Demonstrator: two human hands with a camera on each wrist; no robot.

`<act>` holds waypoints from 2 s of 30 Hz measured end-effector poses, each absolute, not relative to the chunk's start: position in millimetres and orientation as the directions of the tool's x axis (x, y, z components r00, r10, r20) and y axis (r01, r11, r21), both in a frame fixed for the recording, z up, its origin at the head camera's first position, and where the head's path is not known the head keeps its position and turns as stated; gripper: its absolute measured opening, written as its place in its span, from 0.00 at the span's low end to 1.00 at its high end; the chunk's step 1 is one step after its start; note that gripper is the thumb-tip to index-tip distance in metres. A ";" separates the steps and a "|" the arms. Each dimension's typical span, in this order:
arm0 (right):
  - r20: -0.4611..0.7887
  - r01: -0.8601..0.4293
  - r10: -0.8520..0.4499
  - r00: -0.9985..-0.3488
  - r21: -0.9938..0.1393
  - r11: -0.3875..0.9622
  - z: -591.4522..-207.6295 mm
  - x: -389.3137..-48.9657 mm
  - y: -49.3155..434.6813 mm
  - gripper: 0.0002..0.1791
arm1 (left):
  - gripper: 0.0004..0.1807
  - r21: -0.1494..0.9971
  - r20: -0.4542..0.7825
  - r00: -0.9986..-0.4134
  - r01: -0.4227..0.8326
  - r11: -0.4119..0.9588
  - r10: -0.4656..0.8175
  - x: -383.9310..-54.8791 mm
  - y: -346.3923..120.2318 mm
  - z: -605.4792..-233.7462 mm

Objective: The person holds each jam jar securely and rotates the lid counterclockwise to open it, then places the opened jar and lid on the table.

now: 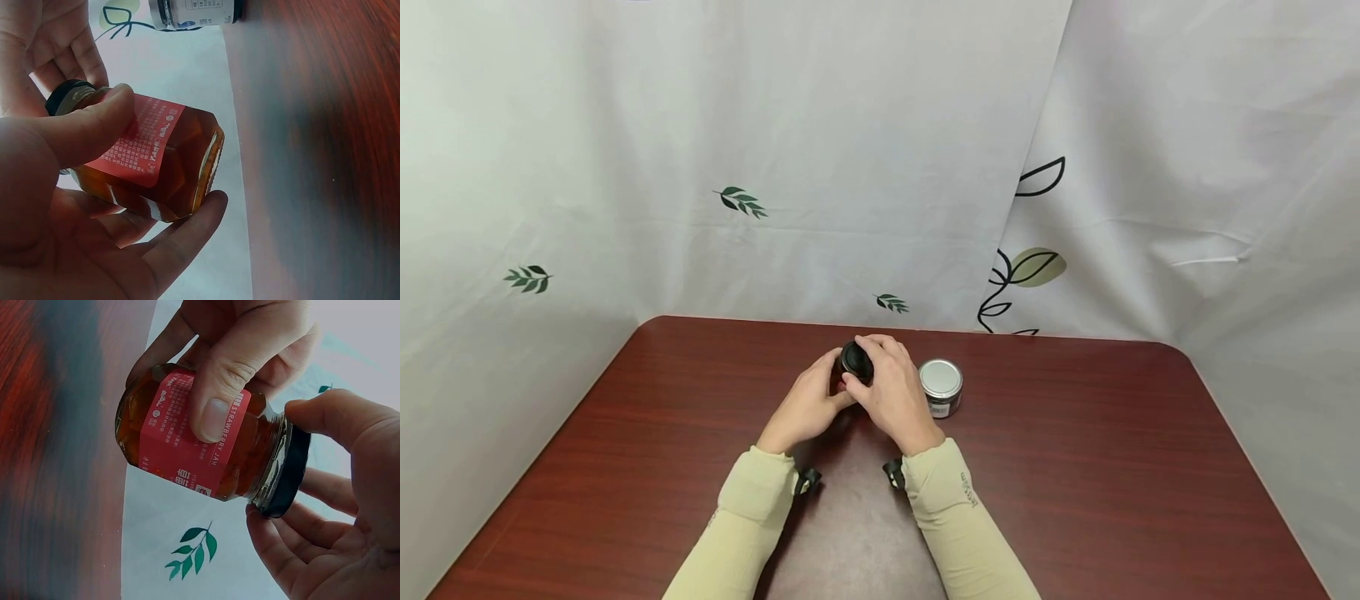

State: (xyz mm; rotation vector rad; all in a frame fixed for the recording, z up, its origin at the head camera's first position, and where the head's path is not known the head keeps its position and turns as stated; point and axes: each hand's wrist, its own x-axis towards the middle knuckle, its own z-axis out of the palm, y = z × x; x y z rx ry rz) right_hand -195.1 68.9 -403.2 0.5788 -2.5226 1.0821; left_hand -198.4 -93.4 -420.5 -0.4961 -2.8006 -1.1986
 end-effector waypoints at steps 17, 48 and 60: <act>0.405 -0.457 -0.236 -0.883 -0.630 0.628 -400.2 -193.3 66.3 0.28 | 0.29 0.689 0.178 -0.944 0.322 0.650 0.278 -197.5 -95.4 -421.3; 0.421 -0.481 -0.251 -0.872 -0.634 0.606 -402.6 -194.8 67.5 0.30 | 0.25 0.710 0.174 -0.948 0.308 0.634 0.266 -202.0 -96.8 -424.1; 0.443 -0.488 -0.234 -0.865 -0.636 0.598 -403.9 -195.6 68.3 0.30 | 0.27 0.705 0.172 -0.952 0.297 0.644 0.251 -200.2 -97.6 -422.5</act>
